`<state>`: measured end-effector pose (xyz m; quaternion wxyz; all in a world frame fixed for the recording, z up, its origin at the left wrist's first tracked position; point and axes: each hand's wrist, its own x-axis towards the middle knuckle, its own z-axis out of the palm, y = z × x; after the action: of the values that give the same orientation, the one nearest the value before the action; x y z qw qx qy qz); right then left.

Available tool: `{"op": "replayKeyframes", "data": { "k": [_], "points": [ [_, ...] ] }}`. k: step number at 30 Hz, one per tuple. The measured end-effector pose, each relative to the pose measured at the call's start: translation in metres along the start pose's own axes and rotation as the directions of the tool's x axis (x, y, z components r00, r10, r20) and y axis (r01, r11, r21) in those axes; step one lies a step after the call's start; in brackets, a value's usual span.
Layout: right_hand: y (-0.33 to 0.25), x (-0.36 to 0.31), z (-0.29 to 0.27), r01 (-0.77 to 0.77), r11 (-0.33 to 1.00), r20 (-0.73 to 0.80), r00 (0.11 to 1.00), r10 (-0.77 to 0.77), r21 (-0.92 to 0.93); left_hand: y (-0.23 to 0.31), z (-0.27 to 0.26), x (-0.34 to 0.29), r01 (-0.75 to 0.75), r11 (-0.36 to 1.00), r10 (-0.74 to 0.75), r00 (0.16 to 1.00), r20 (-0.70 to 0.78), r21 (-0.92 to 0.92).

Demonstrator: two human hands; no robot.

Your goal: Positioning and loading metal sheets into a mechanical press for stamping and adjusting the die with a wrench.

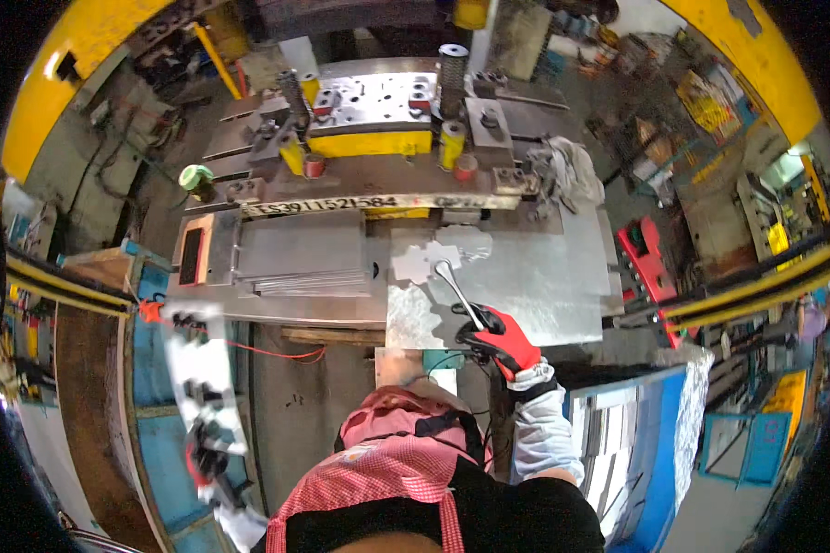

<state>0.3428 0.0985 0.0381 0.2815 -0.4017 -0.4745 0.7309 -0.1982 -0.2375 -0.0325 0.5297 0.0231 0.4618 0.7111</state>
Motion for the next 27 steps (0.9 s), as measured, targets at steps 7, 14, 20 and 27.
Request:
{"op": "replayKeyframes", "data": {
  "k": [7, 14, 20, 27],
  "points": [
    [0.014, 0.006, -0.044, -0.035, 0.999, -0.209, 0.977, 0.036, 0.009, 0.098, -0.034, 0.036, -0.397, 0.875, 0.475, 0.814, -0.333, 0.278],
    [0.053, 0.065, -0.099, -0.037, 0.999, -0.206, 0.978, 0.029, -0.032, 0.131, 0.015, 0.094, -0.500, 0.796, 0.576, 0.799, -0.174, 0.340],
    [0.044, 0.032, -0.060, 0.010, 0.995, -0.211, 0.977, 0.010, 0.097, -0.007, 0.013, 0.086, -0.303, 0.945, 0.311, 0.949, -0.054, 0.123],
    [-0.015, 0.063, 0.017, 0.086, 0.996, -0.040, 0.996, -0.086, 0.009, -0.128, 0.079, 0.055, 0.232, 0.879, -0.227, 0.972, -0.063, 0.415]
  ]
}}
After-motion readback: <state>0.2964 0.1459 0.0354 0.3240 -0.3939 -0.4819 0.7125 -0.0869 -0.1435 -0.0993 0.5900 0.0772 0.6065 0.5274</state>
